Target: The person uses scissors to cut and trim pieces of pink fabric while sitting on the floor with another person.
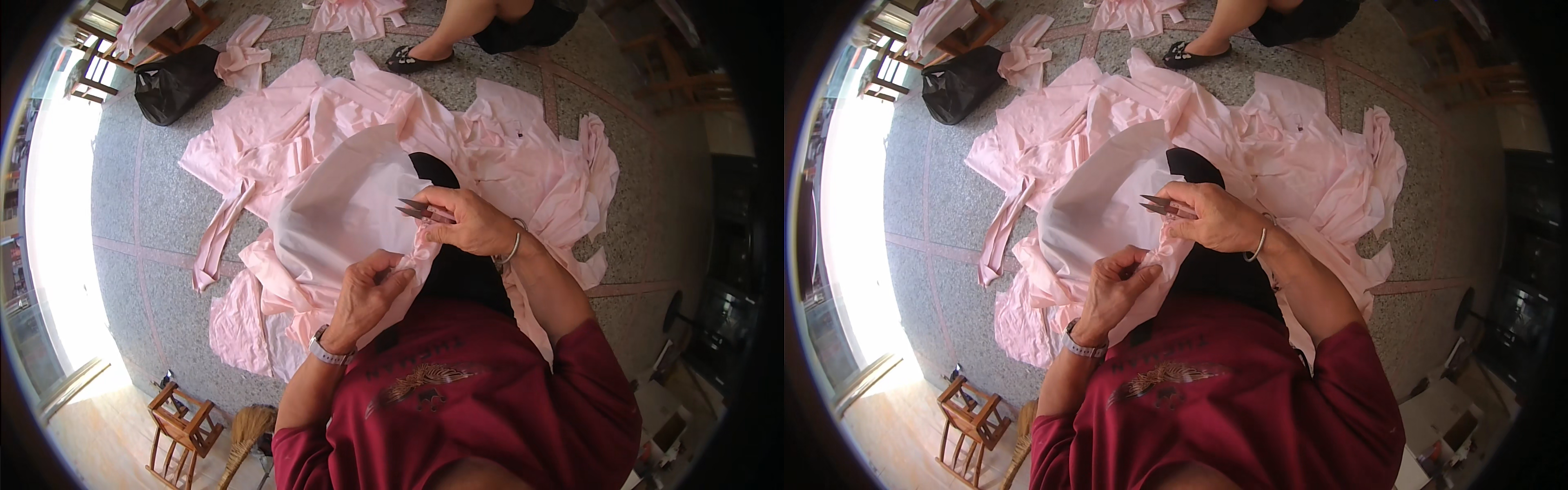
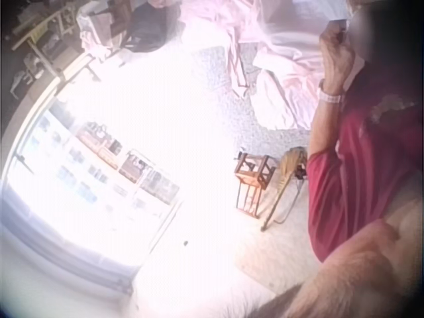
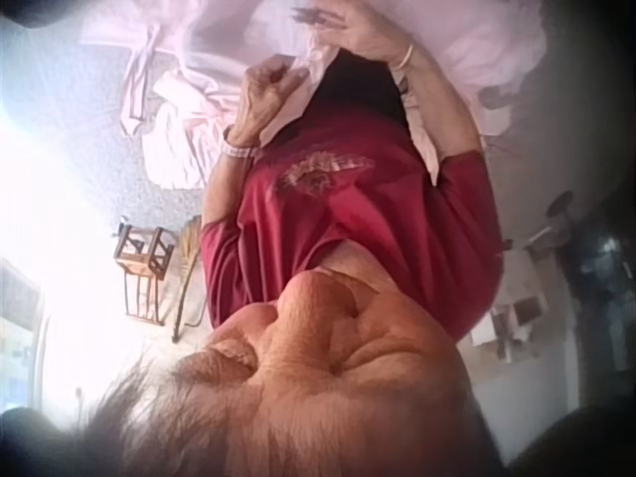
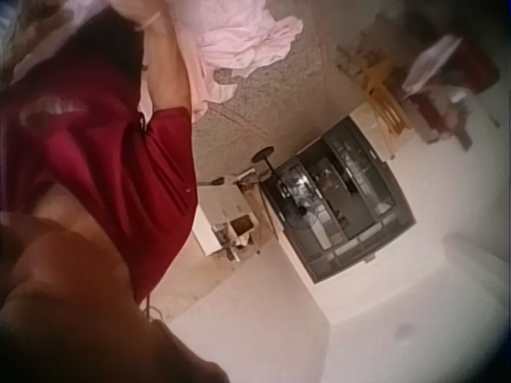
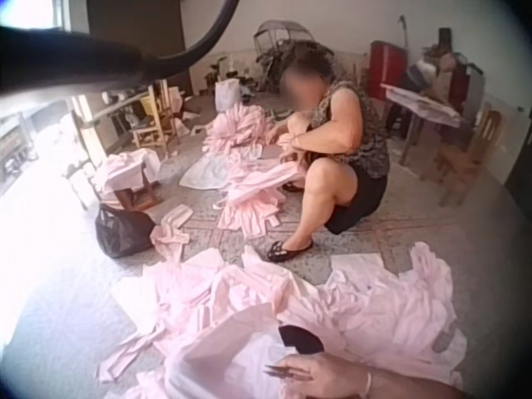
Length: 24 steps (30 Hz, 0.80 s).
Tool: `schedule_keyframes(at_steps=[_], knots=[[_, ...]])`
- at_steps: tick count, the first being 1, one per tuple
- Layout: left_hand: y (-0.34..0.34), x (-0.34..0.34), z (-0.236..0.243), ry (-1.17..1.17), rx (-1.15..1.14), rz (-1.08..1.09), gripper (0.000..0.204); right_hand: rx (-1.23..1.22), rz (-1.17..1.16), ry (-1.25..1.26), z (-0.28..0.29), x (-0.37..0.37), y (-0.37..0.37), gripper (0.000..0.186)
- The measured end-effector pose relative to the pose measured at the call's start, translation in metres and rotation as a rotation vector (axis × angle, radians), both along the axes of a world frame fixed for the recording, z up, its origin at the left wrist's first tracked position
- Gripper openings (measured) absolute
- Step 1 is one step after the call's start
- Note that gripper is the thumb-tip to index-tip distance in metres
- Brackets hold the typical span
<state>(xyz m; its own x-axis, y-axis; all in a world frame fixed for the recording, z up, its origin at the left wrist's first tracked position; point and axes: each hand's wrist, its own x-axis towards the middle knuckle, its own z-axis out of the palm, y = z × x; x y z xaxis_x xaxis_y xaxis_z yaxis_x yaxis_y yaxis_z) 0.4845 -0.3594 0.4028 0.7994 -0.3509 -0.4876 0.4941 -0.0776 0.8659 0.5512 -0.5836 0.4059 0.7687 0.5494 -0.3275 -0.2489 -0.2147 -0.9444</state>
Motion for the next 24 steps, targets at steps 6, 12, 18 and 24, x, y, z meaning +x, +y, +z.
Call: schedule_keyframes(at_steps=[6,12,18,24], knots=[[-0.005,0.004,0.008,0.064,-0.024,0.082,0.011,0.060,-0.157,-0.011,0.006,-0.010,0.001,0.032],[-0.006,0.004,0.002,0.031,-0.005,0.118,0.011,-0.052,-0.179,-0.059,0.022,-0.014,-0.008,0.027],[-0.007,0.005,0.004,0.052,-0.030,0.134,0.011,-0.040,-0.232,-0.112,0.016,-0.018,-0.006,0.024],[-0.007,0.006,0.002,0.030,-0.073,0.152,0.012,-0.075,-0.249,-0.133,0.015,-0.018,-0.006,0.022]])
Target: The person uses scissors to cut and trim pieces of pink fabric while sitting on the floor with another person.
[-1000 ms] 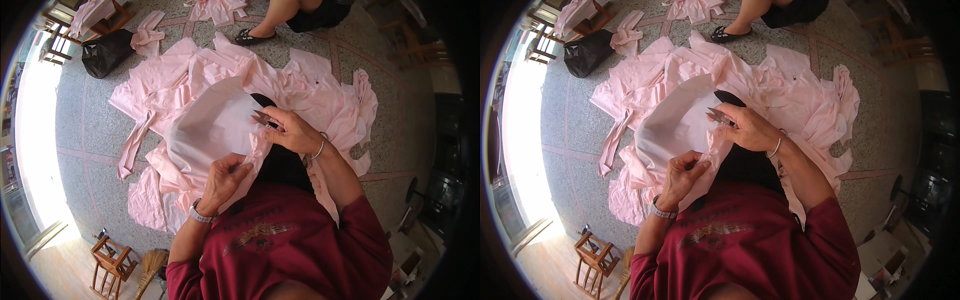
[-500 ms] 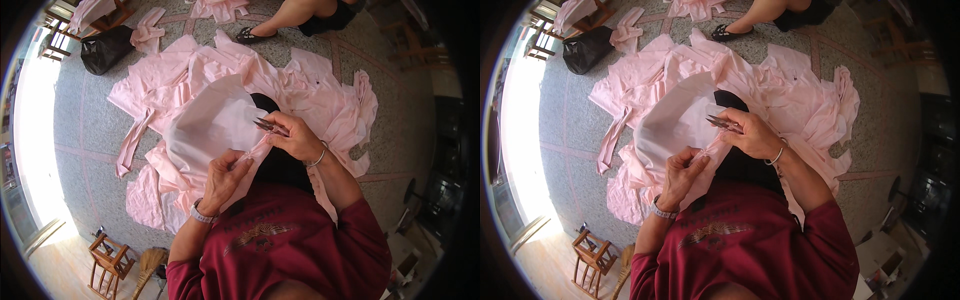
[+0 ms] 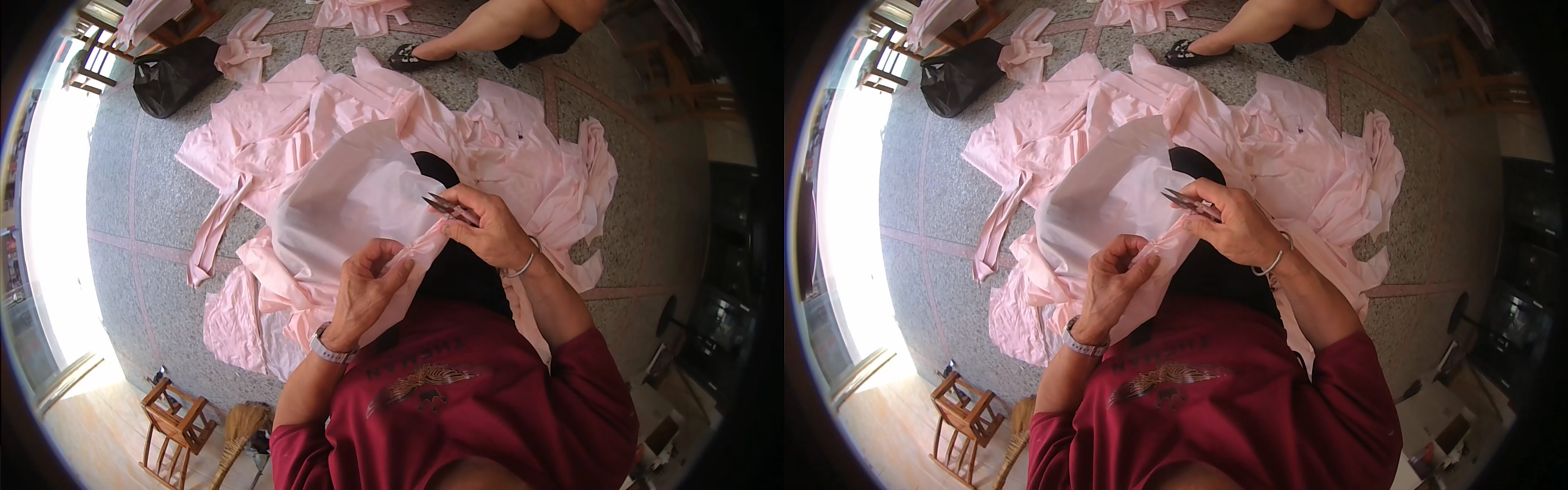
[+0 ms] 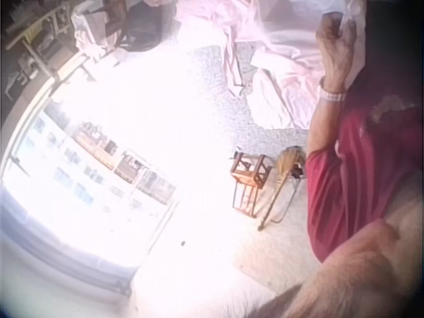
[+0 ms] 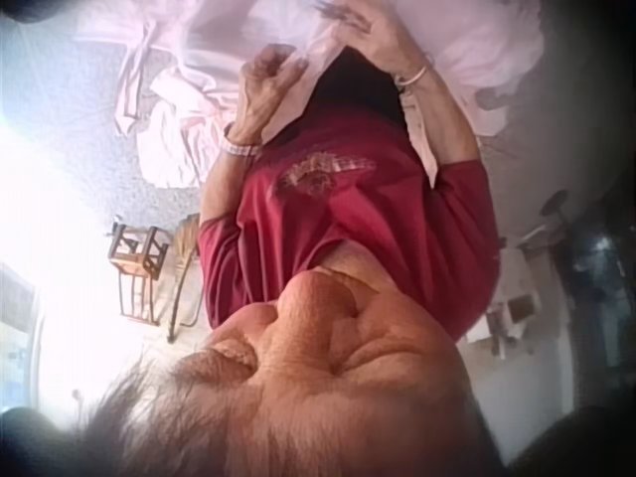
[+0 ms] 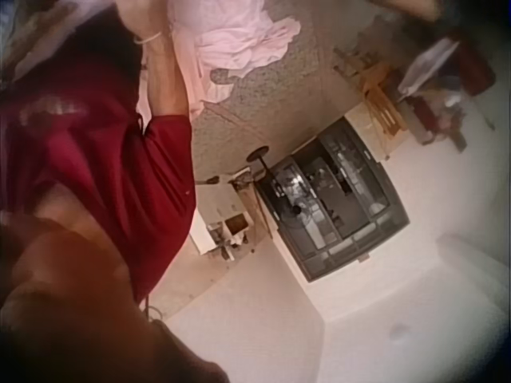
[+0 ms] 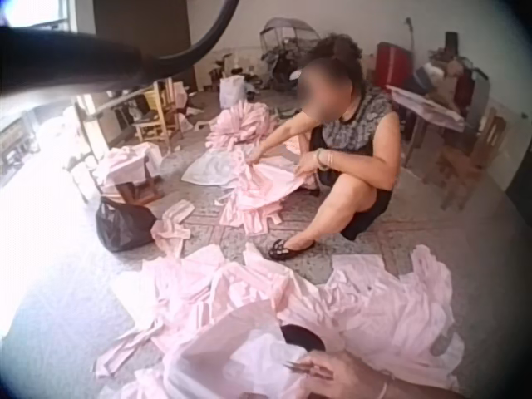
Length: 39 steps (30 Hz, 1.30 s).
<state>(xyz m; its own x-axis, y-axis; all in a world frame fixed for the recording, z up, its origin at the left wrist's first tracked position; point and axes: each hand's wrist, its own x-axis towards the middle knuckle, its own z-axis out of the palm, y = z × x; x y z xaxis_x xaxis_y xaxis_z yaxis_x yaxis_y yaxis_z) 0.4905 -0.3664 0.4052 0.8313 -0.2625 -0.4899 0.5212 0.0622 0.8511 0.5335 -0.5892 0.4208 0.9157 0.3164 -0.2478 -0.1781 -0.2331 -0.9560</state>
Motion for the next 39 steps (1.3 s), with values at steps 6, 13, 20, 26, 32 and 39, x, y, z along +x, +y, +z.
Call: schedule_keyframes(at_steps=[6,13,20,26,32,39], knots=[[0.005,0.001,0.000,-0.003,0.039,-0.008,0.013,-0.068,0.027,-0.019,0.006,0.001,0.001,0.021],[0.006,0.000,-0.001,-0.038,0.077,0.033,0.021,-0.076,-0.011,-0.002,0.006,0.001,0.000,0.019],[0.006,0.000,-0.003,-0.059,0.100,0.058,0.021,-0.058,-0.014,0.003,0.001,0.002,-0.001,0.021],[0.003,0.000,-0.008,-0.158,0.162,0.042,0.021,-0.012,-0.053,0.023,-0.006,0.002,-0.002,0.022],[0.001,0.004,0.003,-0.159,0.200,0.014,0.022,0.123,0.008,0.112,0.000,0.006,-0.005,0.026],[-0.002,0.001,0.003,-0.246,0.185,0.030,0.022,0.040,0.129,0.078,-0.007,0.006,-0.010,0.017]])
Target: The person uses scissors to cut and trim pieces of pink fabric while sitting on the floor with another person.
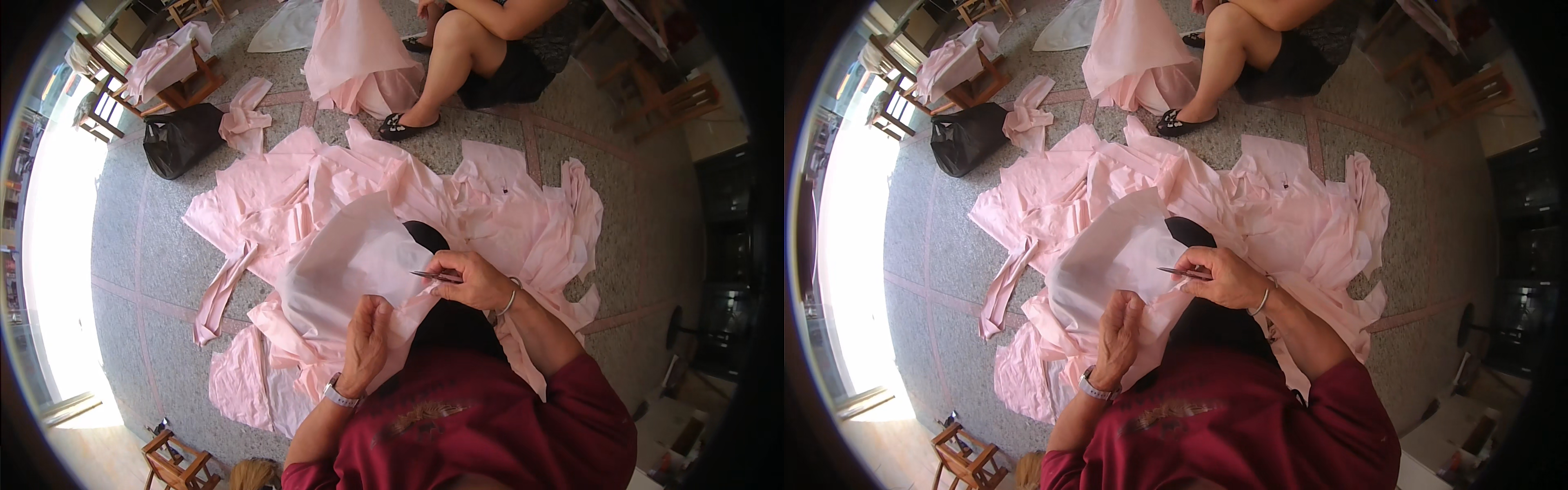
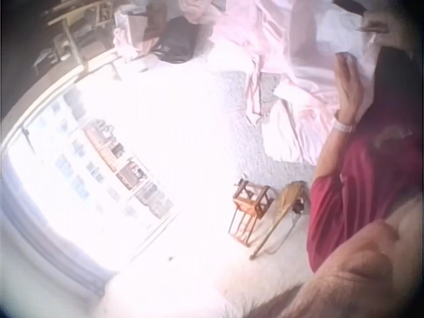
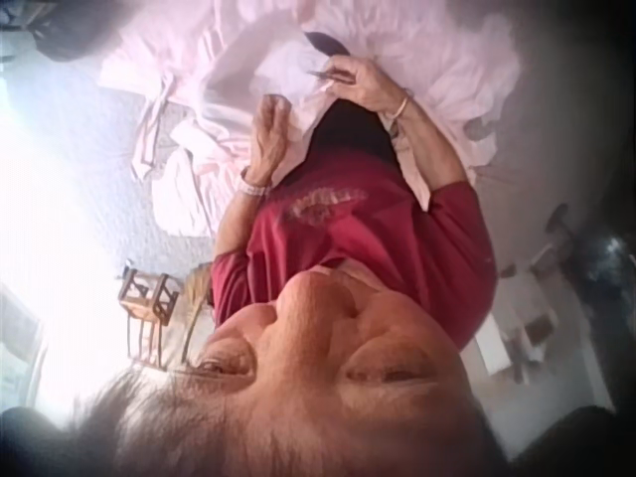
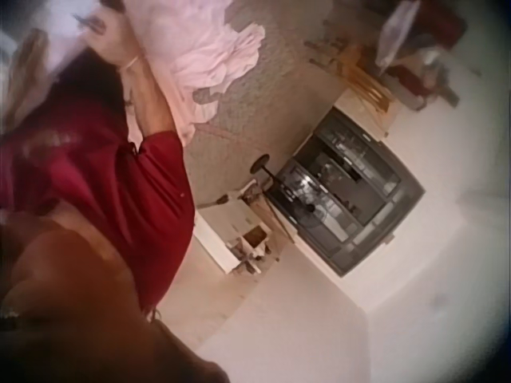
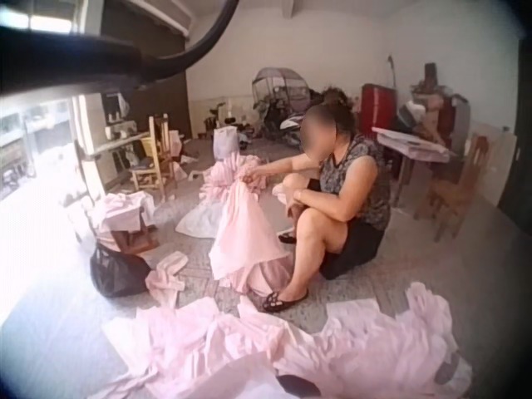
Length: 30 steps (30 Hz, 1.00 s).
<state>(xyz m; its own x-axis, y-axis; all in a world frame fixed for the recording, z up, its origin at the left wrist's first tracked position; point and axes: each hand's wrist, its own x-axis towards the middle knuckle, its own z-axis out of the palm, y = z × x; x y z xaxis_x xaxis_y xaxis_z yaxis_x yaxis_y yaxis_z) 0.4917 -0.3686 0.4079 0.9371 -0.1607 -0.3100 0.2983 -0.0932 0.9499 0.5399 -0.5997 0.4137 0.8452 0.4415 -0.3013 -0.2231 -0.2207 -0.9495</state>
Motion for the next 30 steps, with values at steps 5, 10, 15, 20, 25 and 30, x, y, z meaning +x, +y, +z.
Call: schedule_keyframes(at_steps=[5,10,15,20,25,30], knots=[[0.002,0.000,0.000,0.031,-0.021,-0.019,0.019,-0.020,0.009,-0.052,0.005,0.003,-0.001,0.014],[0.004,-0.002,-0.002,0.049,-0.047,-0.023,0.018,-0.029,-0.001,-0.064,-0.002,0.003,-0.002,0.018],[0.003,-0.001,-0.001,0.061,-0.057,-0.021,0.018,-0.006,-0.040,-0.006,0.003,0.003,0.001,0.025],[0.002,-0.001,0.002,-0.006,0.101,-0.052,0.018,0.000,-0.082,-0.030,0.003,0.003,0.002,0.023],[0.002,-0.003,0.002,-0.171,0.160,-0.008,0.018,-0.151,-0.053,-0.113,0.002,0.003,0.005,0.023],[-0.005,0.003,0.005,-0.162,0.186,-0.011,0.017,-0.114,-0.175,-0.060,0.000,-0.003,0.001,0.028]])
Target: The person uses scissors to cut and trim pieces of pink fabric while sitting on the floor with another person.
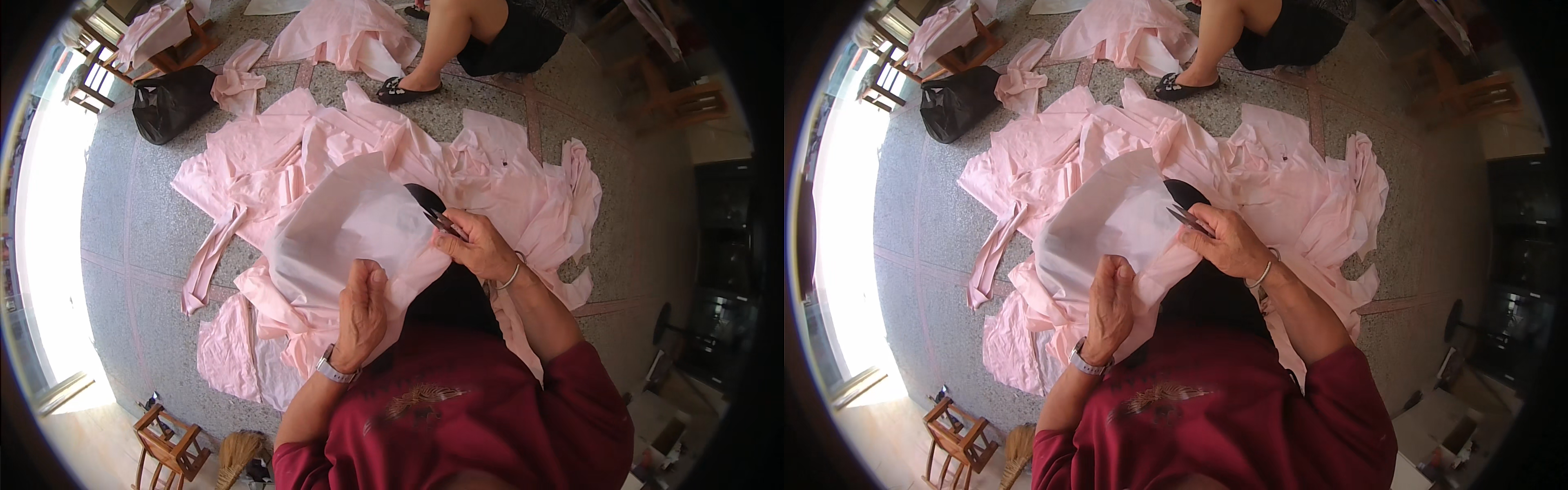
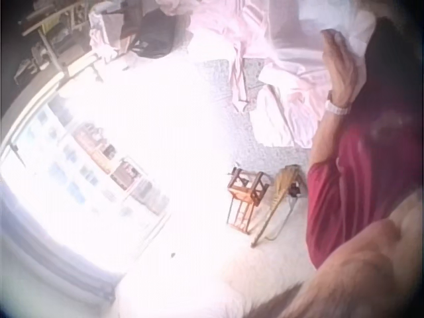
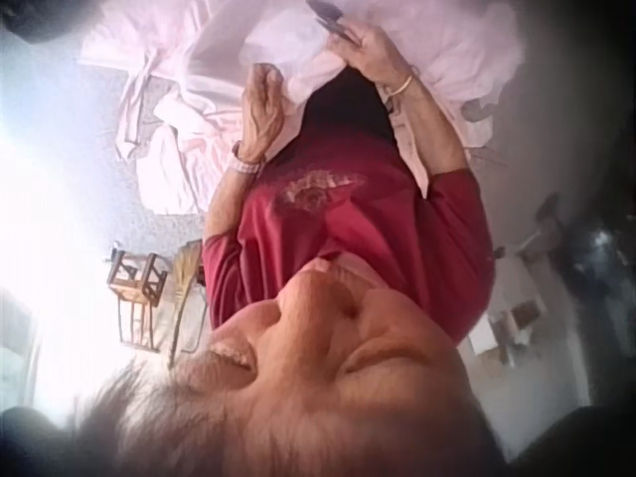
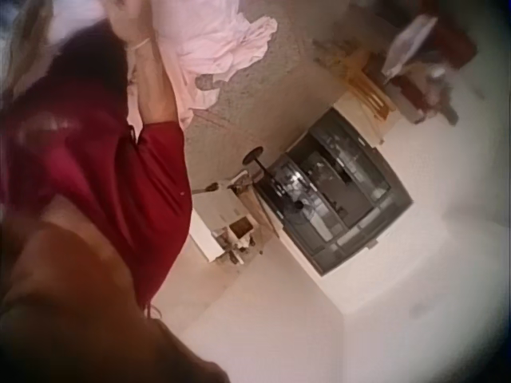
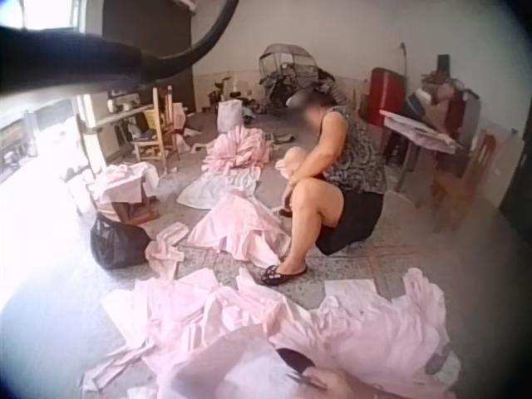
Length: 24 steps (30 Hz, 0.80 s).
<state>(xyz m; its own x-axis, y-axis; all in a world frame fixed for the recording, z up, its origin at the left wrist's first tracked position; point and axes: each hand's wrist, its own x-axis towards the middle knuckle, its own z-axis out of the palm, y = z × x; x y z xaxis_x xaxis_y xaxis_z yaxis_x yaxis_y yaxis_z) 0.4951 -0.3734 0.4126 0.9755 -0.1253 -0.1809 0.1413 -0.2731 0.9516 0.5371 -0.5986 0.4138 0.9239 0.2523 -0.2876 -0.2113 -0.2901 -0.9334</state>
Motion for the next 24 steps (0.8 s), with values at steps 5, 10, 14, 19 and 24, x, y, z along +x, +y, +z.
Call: schedule_keyframes(at_steps=[5,10,14,19,24], knots=[[0.003,-0.005,0.002,0.086,-0.033,0.038,0.022,0.002,0.018,-0.055,0.000,0.000,0.002,0.019],[0.002,-0.004,0.003,0.070,-0.049,0.036,0.021,-0.045,0.017,-0.105,-0.005,0.000,-0.001,0.019],[0.001,-0.005,0.006,-0.009,-0.044,0.048,0.010,-0.036,0.019,-0.118,-0.007,0.001,-0.001,0.017],[0.005,-0.001,0.006,-0.454,0.217,-0.013,0.008,-0.008,-0.098,0.008,-0.003,0.003,-0.002,0.021],[0.007,0.001,0.025,-0.505,0.044,-0.209,0.006,0.002,-0.129,0.045,-0.004,0.006,-0.003,0.020]])
